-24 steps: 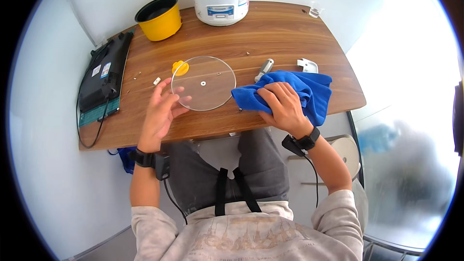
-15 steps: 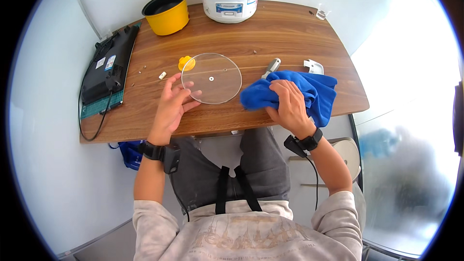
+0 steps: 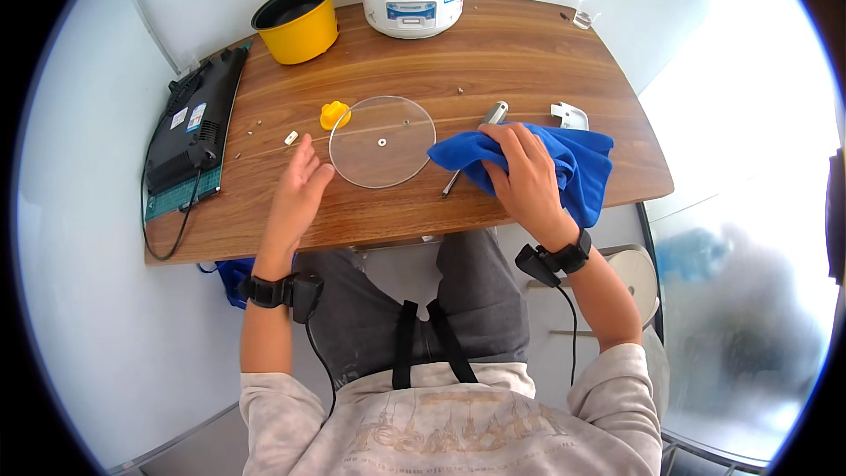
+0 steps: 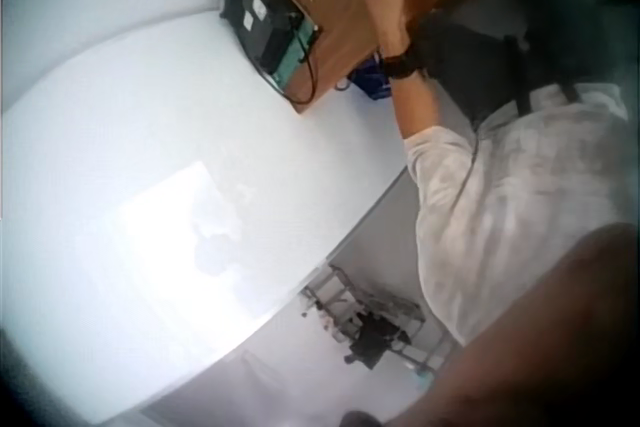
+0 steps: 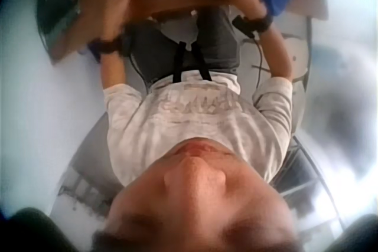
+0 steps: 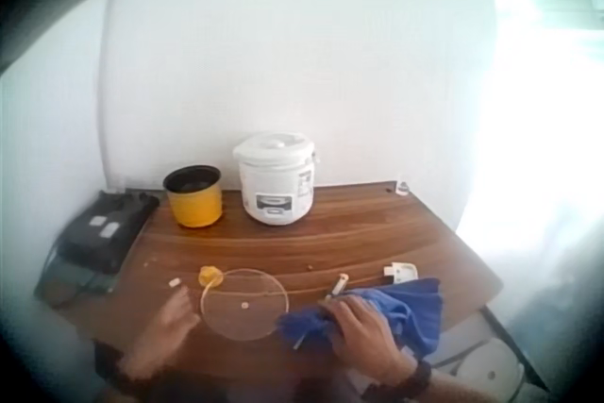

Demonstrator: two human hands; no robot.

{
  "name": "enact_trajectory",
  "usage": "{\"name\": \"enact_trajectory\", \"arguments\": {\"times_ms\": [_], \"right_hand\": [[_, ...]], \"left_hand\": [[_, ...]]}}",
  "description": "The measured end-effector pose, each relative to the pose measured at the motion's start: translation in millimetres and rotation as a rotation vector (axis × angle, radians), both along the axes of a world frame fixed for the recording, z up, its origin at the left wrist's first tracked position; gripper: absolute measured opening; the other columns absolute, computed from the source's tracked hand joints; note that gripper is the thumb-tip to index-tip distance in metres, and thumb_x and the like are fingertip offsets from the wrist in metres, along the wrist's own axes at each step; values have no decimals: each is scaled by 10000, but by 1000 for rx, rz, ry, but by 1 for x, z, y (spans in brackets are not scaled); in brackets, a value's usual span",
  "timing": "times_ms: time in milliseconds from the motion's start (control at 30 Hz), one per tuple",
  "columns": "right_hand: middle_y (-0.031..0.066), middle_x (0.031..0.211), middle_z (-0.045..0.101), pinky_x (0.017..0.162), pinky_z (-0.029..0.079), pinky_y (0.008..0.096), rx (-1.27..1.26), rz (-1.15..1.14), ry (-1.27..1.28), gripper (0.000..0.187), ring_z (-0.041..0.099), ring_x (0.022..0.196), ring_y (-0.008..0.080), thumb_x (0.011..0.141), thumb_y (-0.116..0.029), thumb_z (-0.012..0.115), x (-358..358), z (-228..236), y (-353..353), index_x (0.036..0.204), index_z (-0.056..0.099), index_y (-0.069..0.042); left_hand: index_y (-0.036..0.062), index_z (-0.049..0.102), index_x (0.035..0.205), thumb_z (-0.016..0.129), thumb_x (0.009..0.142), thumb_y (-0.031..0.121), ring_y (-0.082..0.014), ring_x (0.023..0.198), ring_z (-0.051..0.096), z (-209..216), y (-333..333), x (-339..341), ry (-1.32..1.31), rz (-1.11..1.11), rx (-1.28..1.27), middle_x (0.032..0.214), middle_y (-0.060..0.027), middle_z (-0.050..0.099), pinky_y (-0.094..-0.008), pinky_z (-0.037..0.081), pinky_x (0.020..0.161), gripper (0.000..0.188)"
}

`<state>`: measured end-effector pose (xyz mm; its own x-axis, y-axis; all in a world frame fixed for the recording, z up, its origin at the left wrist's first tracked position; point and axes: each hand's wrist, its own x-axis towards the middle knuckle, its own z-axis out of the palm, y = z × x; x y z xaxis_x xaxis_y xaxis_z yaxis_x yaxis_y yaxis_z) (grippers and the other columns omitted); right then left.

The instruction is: The person assembles a clear glass lid with a yellow knob and then disassembles a yellow appliance base. They use a screwdriver to tighten a screw on the lid and later unscrew the base to remove a black circular cover.

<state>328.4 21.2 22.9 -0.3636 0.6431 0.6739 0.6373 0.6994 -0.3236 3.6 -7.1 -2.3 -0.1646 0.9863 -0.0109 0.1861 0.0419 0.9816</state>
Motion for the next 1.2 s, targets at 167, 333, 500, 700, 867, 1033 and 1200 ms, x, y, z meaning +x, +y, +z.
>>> {"name": "enact_trajectory", "arguments": {"times_ms": [167, 333, 500, 700, 867, 1033, 1200], "right_hand": [[137, 1138, 614, 896, 499, 448, -94, 64, 138, 483, 603, 1012, 361, 787, -19, 767, -5, -2, 4, 1239, 615, -95], [146, 1309, 526, 907, 500, 463, -8, 77, 75, 549, 577, 1086, 366, 791, -111, 787, -26, 14, -8, 1309, 610, -162], [111, 1080, 583, 655, 547, 412, -49, -16, 20, 358, 656, 808, 325, 817, -203, 787, -11, 2, 9, 1128, 638, -107], [96, 763, 616, 532, 512, 367, 68, 86, 26, 209, 641, 629, 293, 902, -197, 738, -5, -2, 15, 973, 614, -44], [113, 733, 641, 509, 502, 367, 31, 109, -43, 229, 642, 604, 298, 896, -190, 742, -8, -1, 13, 978, 596, -33], [90, 702, 609, 518, 497, 354, 154, 158, -87, 239, 630, 589, 277, 868, -168, 752, -5, 2, 11, 985, 586, -43], [50, 686, 523, 531, 481, 336, 275, 183, -182, 258, 586, 577, 227, 806, -129, 739, -1, 5, 7, 1005, 596, -48]], "left_hand": [[-33, 384, 1525, 408, 1087, 284, -263, 1464, 407, 17, 4, 37, -686, -310, 98, 1554, -187, 451, -388, 335, 1199, 541], [-2, 547, 1387, 447, 1088, 331, -235, 1294, 561, 46, 12, 127, -1161, -549, -221, 1402, -136, 593, -378, 437, 1109, 458], [57, 585, 1258, 490, 1084, 312, -147, 1162, 602, 31, 15, 151, -1127, -419, -236, 1222, -44, 634, -334, 485, 1045, 323], [48, 634, 1207, 557, 1060, 187, -129, 1094, 646, 10, 14, 143, -919, -522, -232, 1159, -38, 663, -312, 535, 1009, 216], [45, 667, 1172, 601, 1042, 192, -106, 1003, 676, 4, 15, 138, -815, -521, -204, 1114, -28, 684, -282, 583, 939, 208], [21, 673, 1253, 653, 1007, 195, -104, 925, 684, 6, 16, 126, -681, -441, -290, 1042, -32, 693, -256, 609, 770, 301], [17, 712, 1182, 714, 971, 242, -88, 823, 682, 27, 9, 125, -468, -400, -237, 956, -38, 710, -222, 593, 656, 309]]}}
